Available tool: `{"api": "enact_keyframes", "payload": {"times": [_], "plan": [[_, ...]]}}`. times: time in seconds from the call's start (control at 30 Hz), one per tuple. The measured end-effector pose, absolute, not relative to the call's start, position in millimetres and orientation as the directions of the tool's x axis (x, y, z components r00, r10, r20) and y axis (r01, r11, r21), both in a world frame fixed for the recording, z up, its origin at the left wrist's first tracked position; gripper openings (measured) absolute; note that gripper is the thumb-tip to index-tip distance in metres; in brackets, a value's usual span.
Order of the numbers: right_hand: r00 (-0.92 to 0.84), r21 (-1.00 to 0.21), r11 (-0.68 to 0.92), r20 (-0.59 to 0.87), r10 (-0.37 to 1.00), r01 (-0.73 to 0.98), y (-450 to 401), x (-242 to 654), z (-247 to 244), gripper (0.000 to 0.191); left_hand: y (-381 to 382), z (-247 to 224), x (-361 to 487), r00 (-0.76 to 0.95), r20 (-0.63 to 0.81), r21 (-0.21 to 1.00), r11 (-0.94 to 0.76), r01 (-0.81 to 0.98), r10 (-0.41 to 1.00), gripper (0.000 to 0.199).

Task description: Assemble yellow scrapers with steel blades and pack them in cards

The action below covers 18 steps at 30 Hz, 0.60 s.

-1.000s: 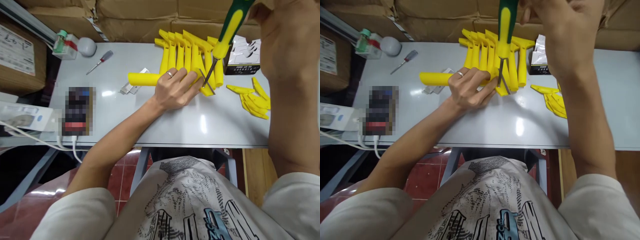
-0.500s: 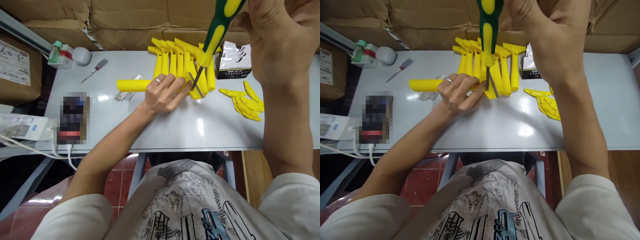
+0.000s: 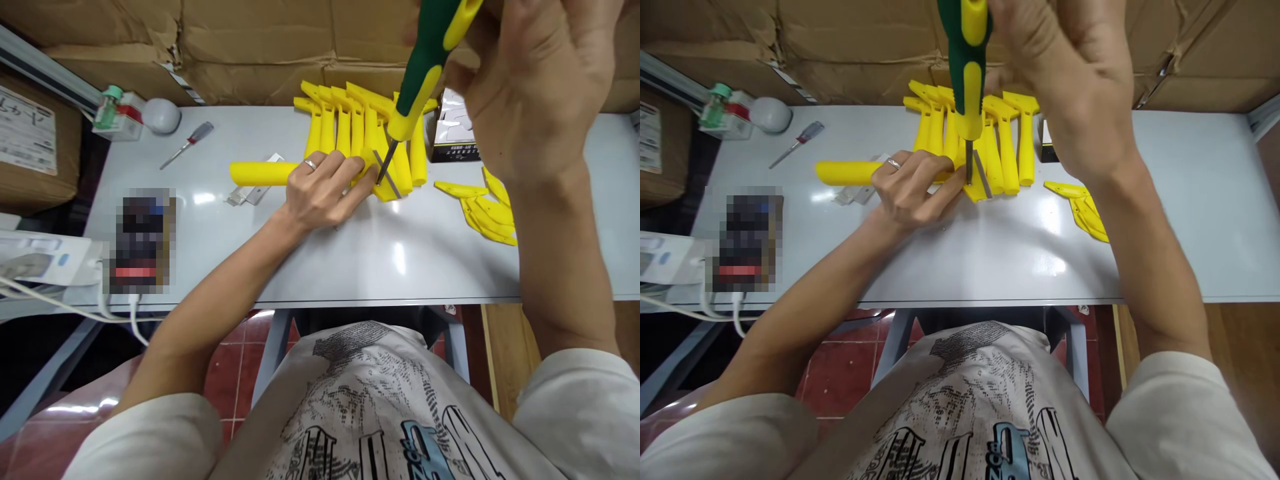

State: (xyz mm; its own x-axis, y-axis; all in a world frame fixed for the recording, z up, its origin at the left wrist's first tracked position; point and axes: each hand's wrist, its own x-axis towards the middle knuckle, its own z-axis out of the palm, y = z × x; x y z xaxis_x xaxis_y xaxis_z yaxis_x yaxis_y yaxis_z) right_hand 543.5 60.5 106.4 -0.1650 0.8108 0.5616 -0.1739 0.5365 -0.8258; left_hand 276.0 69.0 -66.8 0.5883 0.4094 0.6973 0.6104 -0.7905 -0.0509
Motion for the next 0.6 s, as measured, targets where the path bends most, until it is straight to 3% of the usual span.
{"api": "enact_keyframes", "payload": {"times": [0.07,0.17,0.27,0.37,0.43,0.5,0.6], "plan": [[-0.272,-0.874,0.447,0.484,0.832,-0.190,57,544,106,0.027,69,-68,278,0.573,0.709,-0.047,-0.783,0.620,0.411,0.035],[-0.205,-0.846,0.493,0.530,0.823,-0.204,59,541,104,0.055,67,-66,281,0.560,0.733,-0.064,-0.780,0.622,0.386,0.032],[-0.196,-0.814,0.574,0.579,0.791,-0.085,60,540,104,0.042,64,-60,283,0.590,0.736,-0.116,-0.796,0.595,0.334,0.037],[-0.386,-0.866,0.485,0.492,0.780,-0.122,53,542,110,0.024,62,-50,284,0.616,0.718,-0.124,-0.811,0.572,0.325,0.039],[-0.466,-0.890,0.411,0.453,0.760,-0.195,48,543,115,0.035,60,-43,285,0.618,0.721,-0.146,-0.803,0.577,0.313,0.038],[-0.436,-0.878,0.430,0.479,0.762,-0.213,48,543,115,0.052,57,-36,287,0.622,0.737,-0.225,-0.771,0.595,0.265,0.036],[-0.267,-0.837,0.546,0.536,0.801,-0.042,59,540,104,0.074,55,-32,290,0.644,0.730,-0.322,-0.718,0.617,0.227,0.033]]}}
